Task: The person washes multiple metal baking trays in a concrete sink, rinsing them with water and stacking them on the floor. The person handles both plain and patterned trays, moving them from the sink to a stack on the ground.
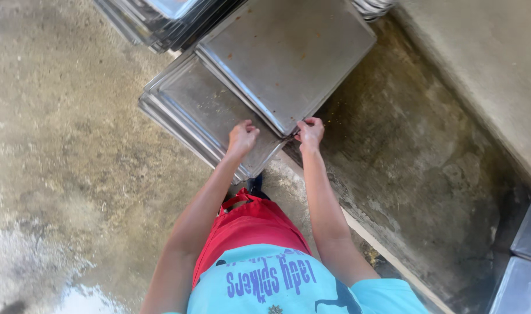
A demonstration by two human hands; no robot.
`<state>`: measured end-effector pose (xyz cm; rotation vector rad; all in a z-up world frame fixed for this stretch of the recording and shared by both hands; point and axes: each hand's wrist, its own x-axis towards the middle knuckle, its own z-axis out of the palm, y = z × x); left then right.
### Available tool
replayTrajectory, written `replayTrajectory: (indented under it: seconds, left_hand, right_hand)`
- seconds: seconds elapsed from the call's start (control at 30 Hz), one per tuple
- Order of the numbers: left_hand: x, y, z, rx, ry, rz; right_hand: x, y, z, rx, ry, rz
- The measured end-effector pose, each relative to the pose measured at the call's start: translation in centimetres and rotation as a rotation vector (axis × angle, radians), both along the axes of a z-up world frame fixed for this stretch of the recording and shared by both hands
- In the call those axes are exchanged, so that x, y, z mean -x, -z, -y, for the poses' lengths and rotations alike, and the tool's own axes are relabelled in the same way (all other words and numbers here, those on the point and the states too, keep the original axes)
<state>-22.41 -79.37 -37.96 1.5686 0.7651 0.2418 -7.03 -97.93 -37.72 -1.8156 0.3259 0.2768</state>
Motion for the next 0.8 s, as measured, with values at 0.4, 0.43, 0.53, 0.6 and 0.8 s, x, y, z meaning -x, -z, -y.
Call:
replayTrajectory:
  seconds: [0.4,0.43,0.53,0.6,0.8]
  left_hand:
    - [-6.0,-3.0,4.4,0.321,-0.421,-0.084]
    - [-5.8,-3.8,4.5,0.327,-0.412,-0.065]
    - [-5.4,-5.7,4.2,0.321,-0.385,0.022]
    - [-5.3,-6.7,3.3,0.311,-0.367,0.080]
    - [-5.3,-7.1,2.4,0.331,-0.310,0.164]
  right_hand:
    - [-2.7,-3.5,2.6,-0.446,-0.176,-0.392]
    - [-2.7,-4.2,2.8,-0.477,-0.183,-0.425]
    - [-3.3,-6.6,2.9,-0.517,-0.188,-0.438]
    - [-4.4,-7.9,2.1,-0.482,-0.176,-0.405]
    - [-7.2,-8.0,2.6,-0.648,-0.241,-0.590]
